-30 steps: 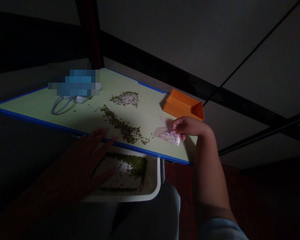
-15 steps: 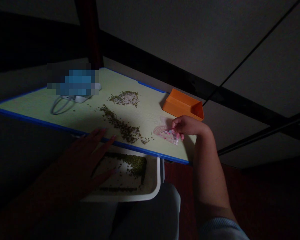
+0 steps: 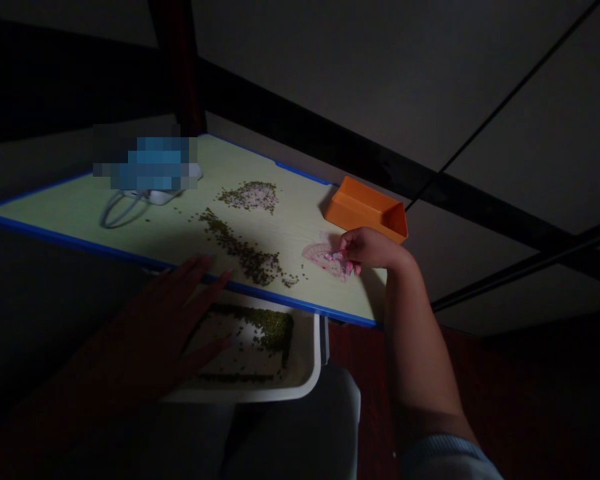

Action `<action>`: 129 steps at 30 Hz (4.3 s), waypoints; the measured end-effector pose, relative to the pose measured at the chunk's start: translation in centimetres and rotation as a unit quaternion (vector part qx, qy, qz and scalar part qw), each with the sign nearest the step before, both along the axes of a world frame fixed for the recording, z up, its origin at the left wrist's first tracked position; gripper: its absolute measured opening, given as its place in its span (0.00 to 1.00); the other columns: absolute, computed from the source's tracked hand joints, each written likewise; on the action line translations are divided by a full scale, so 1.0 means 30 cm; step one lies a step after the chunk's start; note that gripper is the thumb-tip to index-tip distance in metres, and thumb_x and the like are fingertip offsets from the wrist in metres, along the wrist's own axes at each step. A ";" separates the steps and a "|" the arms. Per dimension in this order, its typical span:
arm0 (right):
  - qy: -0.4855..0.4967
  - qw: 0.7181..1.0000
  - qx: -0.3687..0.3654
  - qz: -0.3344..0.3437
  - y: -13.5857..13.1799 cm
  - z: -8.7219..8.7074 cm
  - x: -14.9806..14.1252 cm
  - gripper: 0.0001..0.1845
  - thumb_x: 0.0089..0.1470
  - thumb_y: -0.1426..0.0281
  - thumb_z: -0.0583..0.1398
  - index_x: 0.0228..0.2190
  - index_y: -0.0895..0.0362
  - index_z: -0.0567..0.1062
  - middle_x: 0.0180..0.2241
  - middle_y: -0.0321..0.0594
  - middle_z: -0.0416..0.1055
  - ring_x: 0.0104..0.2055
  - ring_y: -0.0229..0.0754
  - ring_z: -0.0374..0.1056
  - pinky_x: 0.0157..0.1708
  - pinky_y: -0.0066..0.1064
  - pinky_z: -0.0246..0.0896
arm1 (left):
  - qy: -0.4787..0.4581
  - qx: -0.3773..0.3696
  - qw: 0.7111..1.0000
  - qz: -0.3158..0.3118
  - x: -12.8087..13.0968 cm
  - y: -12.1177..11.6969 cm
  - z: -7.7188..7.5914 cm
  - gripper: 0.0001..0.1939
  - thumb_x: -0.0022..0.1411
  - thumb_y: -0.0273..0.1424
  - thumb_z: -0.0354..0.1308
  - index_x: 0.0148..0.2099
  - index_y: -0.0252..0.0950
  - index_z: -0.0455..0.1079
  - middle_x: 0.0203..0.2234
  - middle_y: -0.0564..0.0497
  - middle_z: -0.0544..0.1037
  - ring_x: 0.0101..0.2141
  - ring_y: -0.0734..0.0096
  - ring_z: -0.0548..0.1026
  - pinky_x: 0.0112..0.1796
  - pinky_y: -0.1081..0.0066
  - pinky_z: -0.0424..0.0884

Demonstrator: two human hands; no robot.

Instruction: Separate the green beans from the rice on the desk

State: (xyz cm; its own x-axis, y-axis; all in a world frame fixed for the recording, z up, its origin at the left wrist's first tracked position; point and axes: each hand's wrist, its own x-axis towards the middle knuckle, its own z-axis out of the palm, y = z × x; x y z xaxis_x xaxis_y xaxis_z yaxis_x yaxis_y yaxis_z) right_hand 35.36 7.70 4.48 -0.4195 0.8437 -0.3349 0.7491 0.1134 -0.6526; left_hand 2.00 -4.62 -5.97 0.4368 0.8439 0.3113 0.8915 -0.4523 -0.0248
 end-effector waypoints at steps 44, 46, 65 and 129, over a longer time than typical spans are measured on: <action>0.000 0.981 -0.136 0.140 -0.033 0.011 -0.026 0.06 0.46 0.71 0.62 0.25 0.58 0.67 0.17 0.27 0.66 0.17 0.30 0.64 0.19 0.23 0.56 | 0.004 0.014 1.000 -0.004 -0.004 -0.001 -0.005 0.40 0.56 0.52 0.46 0.66 0.44 0.39 0.67 0.43 0.44 0.64 0.52 0.49 0.58 0.51 0.58; 0.006 0.978 -0.146 0.152 -0.033 0.007 -0.027 0.07 0.46 0.70 0.62 0.25 0.58 0.67 0.16 0.27 0.65 0.15 0.29 0.62 0.18 0.23 0.55 | 0.006 0.018 1.000 -0.005 -0.006 0.000 -0.008 0.40 0.56 0.52 0.45 0.66 0.43 0.39 0.67 0.43 0.45 0.64 0.52 0.49 0.57 0.51 0.58; 0.026 0.993 -0.049 0.100 -0.019 0.005 -0.015 0.05 0.45 0.80 0.55 0.25 0.58 0.67 0.18 0.27 0.62 0.17 0.28 0.60 0.19 0.23 0.54 | 0.001 0.016 1.000 -0.004 -0.001 0.000 -0.003 0.40 0.56 0.51 0.45 0.66 0.43 0.40 0.67 0.42 0.46 0.64 0.51 0.50 0.57 0.50 0.59; 0.028 0.986 -0.072 0.151 -0.027 0.000 -0.025 0.04 0.50 0.72 0.58 0.27 0.58 0.67 0.18 0.27 0.63 0.18 0.28 0.62 0.20 0.22 0.55 | -0.006 0.001 1.000 0.000 -0.002 -0.006 0.001 0.41 0.55 0.52 0.46 0.66 0.43 0.40 0.67 0.43 0.45 0.64 0.51 0.50 0.58 0.51 0.56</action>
